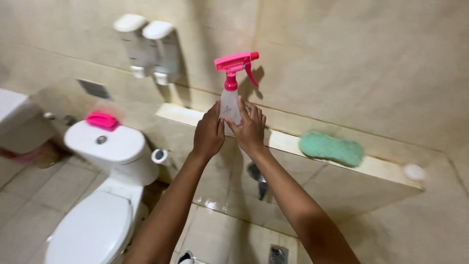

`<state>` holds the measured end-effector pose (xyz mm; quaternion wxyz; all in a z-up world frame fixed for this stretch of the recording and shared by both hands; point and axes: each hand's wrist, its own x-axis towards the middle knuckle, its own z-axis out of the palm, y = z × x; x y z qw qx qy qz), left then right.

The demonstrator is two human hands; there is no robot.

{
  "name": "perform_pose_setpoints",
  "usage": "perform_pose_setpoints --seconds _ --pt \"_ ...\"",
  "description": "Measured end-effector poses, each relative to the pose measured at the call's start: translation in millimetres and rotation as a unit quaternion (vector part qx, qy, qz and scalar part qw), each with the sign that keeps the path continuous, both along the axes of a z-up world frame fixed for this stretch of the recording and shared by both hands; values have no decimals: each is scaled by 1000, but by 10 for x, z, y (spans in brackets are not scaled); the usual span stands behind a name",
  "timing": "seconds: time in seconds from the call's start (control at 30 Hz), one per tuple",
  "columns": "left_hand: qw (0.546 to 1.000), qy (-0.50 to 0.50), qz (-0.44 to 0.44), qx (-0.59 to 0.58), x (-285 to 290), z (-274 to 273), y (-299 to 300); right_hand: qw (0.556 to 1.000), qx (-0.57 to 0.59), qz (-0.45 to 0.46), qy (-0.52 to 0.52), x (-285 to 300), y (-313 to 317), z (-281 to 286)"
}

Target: The person cleans the tiled wall and shelf in a bathroom using a green sponge. They scrub the horizontal shelf and the vertical wall tiles above and below it, moving the sponge back and forth to wipe the surfaces.

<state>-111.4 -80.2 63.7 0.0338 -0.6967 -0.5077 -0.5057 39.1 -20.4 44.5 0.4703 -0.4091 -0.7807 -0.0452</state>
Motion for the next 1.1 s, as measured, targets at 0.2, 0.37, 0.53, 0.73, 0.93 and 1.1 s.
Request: perform_pose_setpoints --seconds 0.2,0.37,0.53,0.73,0.93,1.1 --pt "999 -7 19 -25 -598 -51 75 999 -28 22 -19 -592 110 -120" --pt "997 12 33 -62 -895 -160 286 995 -70 36 -58 -814 241 -220" --pt "999 -10 8 -50 -1081 -315 390 991 -89 47 -88 -921 205 -211" --pt "984 -86 4 -153 -1119 -272 353 990 -77 28 -115 -1001 217 -266" --pt "994 -15 111 12 -895 -544 387 993 -63 46 -93 -869 82 -159" --pt "982 26 152 104 -406 -635 385 994 -46 40 -92 -501 38 -148"
